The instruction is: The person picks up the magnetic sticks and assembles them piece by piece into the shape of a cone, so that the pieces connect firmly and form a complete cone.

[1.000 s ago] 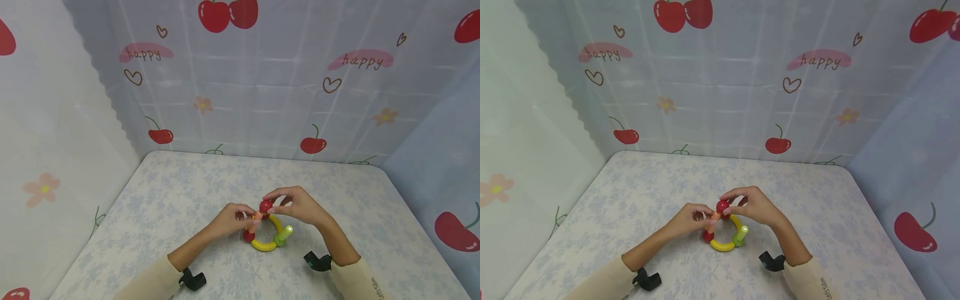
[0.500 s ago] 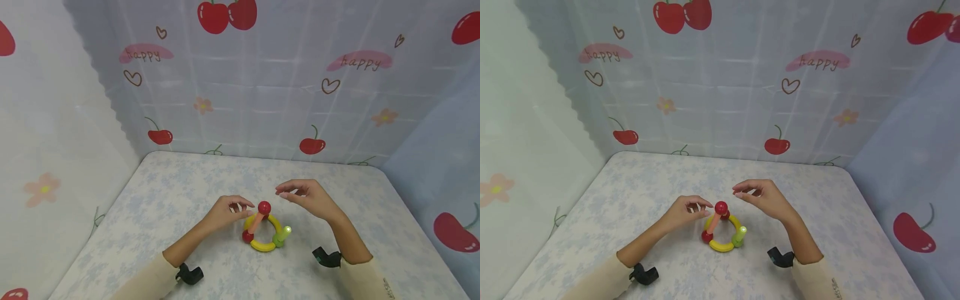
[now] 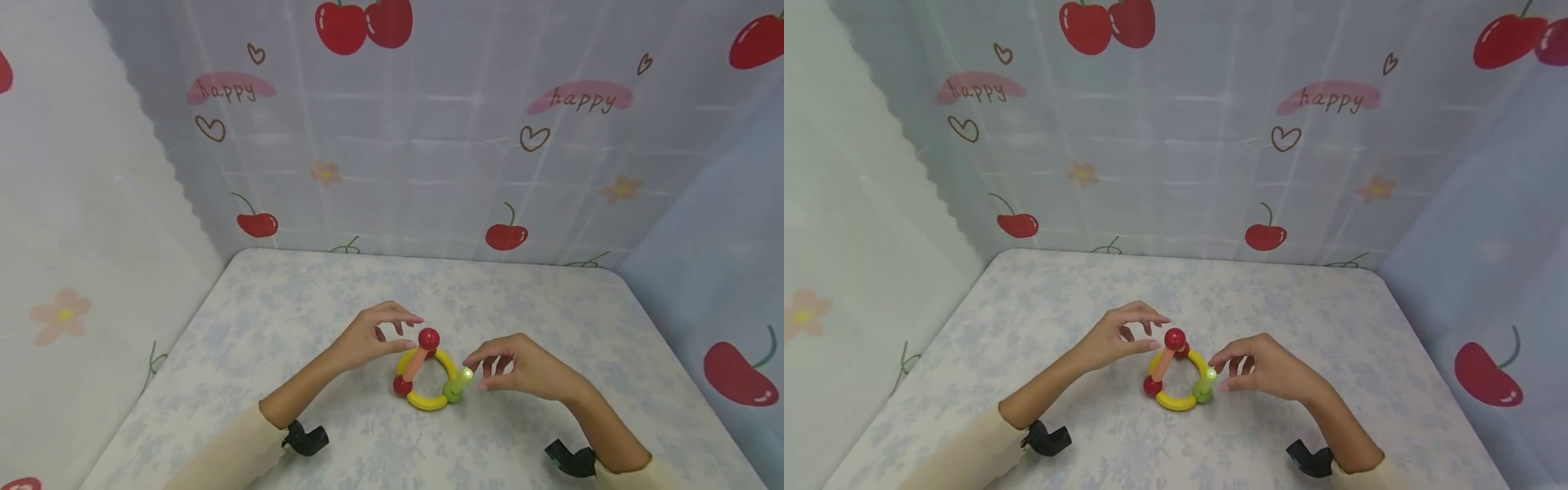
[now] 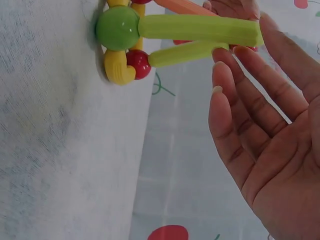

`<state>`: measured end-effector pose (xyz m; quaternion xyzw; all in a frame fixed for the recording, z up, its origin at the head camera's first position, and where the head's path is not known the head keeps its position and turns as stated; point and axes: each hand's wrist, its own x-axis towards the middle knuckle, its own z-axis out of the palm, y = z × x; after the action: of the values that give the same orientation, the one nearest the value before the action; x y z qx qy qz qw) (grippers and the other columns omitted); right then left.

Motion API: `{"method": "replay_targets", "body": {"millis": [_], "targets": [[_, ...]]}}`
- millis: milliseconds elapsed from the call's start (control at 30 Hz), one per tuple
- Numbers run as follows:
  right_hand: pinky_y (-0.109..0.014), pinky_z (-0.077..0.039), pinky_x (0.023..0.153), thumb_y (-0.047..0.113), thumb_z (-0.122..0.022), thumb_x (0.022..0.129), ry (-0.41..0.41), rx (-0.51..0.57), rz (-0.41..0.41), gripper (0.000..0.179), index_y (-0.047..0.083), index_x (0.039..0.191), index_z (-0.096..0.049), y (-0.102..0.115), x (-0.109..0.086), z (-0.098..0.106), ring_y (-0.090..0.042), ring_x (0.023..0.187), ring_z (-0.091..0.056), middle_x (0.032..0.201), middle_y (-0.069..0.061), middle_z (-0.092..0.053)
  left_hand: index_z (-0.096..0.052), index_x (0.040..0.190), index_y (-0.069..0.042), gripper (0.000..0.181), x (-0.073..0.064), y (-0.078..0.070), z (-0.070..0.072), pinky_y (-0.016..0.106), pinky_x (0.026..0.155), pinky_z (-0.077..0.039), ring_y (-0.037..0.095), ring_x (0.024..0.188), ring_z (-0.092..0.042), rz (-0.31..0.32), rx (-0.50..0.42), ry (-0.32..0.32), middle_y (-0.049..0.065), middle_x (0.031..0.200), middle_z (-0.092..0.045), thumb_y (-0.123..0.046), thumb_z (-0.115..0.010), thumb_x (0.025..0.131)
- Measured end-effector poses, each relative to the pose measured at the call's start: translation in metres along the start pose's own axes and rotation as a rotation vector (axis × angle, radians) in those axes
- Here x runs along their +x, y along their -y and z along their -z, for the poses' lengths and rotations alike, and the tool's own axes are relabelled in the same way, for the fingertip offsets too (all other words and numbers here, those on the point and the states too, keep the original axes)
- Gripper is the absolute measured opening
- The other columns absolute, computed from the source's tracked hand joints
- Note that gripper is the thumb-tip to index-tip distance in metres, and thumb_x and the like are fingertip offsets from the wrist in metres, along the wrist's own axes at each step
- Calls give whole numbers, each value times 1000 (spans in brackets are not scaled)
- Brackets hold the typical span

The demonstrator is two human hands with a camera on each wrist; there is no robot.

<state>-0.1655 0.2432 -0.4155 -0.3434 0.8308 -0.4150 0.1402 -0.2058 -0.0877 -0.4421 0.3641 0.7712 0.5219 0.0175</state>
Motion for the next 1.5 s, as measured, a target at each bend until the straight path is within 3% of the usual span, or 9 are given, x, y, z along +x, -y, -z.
{"method": "replay_targets", "body": {"millis": [233,400,633,800,967,1333,1500], "targets": [[-31,-58,69,26,-80,89,-79,-14,61,25,12,109,-78,-1,6,-15,-12,83,-67,102,7,-75,-73,127,-20,41,6,2,-13,28,61,-53,29,93,-60,15,2,13,0,114,-65,-25,-82,88],[-29,-57,68,30,-79,90,-134,-72,29,26,13,110,-78,0,12,-20,-10,80,-64,97,9,-74,-74,126,-22,40,7,3,-17,28,61,-53,26,91,-60,29,36,10,-1,114,-65,-26,-83,87],[-29,-56,68,32,-79,90,-185,-109,-9,23,18,108,-79,0,21,-27,-9,78,-64,94,12,-72,-74,125,-17,40,9,4,-21,28,59,-55,32,89,-61,4,22,16,1,114,-65,-20,-84,86],[-30,-55,68,25,-80,90,-199,-103,-40,19,19,108,-78,-1,27,-31,-9,79,-64,96,11,-73,-74,124,-16,40,9,6,-24,26,57,-53,25,87,-61,-5,13,0,0,112,-65,-18,-84,85],[-29,-55,68,25,-80,90,-204,-122,-59,18,19,108,-78,2,32,-33,-9,78,-64,95,11,-72,-74,123,-12,39,9,5,-27,27,60,-51,20,86,-61,-16,-15,-1,11,112,-65,-16,-84,86],[-27,-55,67,22,-79,91,-195,-144,-62,16,16,106,-79,6,36,-32,-9,77,-63,93,8,-72,-74,121,-6,40,11,4,-31,24,63,-47,33,88,-62,15,-32,-21,17,113,-66,-9,-85,83],[-27,-55,65,20,-79,90,-184,-128,-54,13,17,103,-79,4,38,-33,-11,76,-64,92,10,-73,-74,121,-7,39,13,5,-33,25,64,-48,30,86,-62,32,-30,-19,13,112,-67,-10,-84,84]]}}
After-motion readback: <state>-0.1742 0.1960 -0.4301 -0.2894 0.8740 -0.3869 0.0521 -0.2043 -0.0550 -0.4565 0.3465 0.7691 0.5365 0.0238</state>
